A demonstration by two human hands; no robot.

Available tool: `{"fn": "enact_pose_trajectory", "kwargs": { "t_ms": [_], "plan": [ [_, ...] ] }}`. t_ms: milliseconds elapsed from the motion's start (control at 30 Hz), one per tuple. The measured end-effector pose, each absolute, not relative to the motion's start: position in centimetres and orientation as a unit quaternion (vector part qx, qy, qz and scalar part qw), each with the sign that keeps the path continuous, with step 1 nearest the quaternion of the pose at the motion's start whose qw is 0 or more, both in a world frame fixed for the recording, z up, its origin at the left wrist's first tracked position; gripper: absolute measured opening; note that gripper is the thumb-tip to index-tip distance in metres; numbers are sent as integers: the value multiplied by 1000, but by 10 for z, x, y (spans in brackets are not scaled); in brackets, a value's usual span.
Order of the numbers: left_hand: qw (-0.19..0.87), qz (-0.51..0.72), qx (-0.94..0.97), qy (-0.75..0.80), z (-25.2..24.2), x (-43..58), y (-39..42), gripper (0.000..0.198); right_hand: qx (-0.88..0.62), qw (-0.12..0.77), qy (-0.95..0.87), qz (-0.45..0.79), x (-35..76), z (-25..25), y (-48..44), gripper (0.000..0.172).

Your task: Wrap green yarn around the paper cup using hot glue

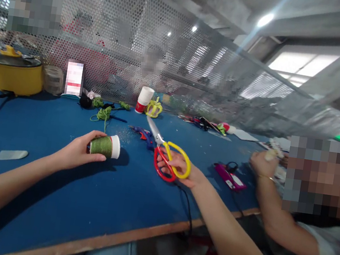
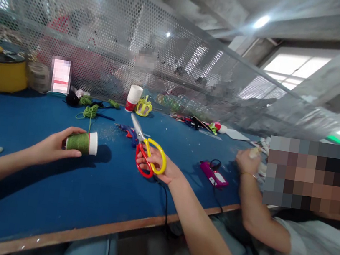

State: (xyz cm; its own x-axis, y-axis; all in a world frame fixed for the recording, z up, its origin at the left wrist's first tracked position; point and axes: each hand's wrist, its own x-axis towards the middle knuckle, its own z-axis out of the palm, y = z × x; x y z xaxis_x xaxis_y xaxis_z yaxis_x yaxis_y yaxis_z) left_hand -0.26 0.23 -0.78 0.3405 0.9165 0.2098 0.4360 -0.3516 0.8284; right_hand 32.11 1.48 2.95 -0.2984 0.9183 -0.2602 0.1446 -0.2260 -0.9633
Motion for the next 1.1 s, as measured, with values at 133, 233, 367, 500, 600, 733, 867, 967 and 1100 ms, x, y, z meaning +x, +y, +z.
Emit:
{"fn": "enact_pose_trajectory", "kwargs": {
  "t_ms": [133, 233, 367, 500, 600, 733, 867, 967, 1100],
  "plan": [
    [380, 367, 726, 440, -11, -3, 4, 54, -495, 389, -562, 537, 303, 32, 18, 44],
    [390, 386, 707, 446, -12, -3, 6, 55, -487, 422, -572, 506, 287, 35, 25, 37],
    [365, 451, 673, 459, -9, -4, 10, 56, -440, 409, -643, 474, 266, 32, 30, 53],
    [351, 504, 636, 467, -4, -2, 10, 53, -401, 354, -741, 405, 240, 22, 26, 70],
    [344, 537, 608, 472, -1, 0, 9, 51, -436, 324, -791, 282, 226, 13, 20, 66],
    [365, 542, 585, 480, 0, 3, 6, 52, -470, 308, -809, 172, 221, 4, 16, 68],
    [351, 548, 590, 478, -1, 5, 4, 51, -482, 298, -812, 139, 222, 3, 13, 70],
    [318, 538, 606, 492, -3, 5, 3, 50, -493, 291, -812, 117, 219, 5, 10, 65],
    [290, 524, 618, 508, -5, 6, 2, 49, -514, 276, -807, 86, 214, 6, 6, 56]
  ]
}}
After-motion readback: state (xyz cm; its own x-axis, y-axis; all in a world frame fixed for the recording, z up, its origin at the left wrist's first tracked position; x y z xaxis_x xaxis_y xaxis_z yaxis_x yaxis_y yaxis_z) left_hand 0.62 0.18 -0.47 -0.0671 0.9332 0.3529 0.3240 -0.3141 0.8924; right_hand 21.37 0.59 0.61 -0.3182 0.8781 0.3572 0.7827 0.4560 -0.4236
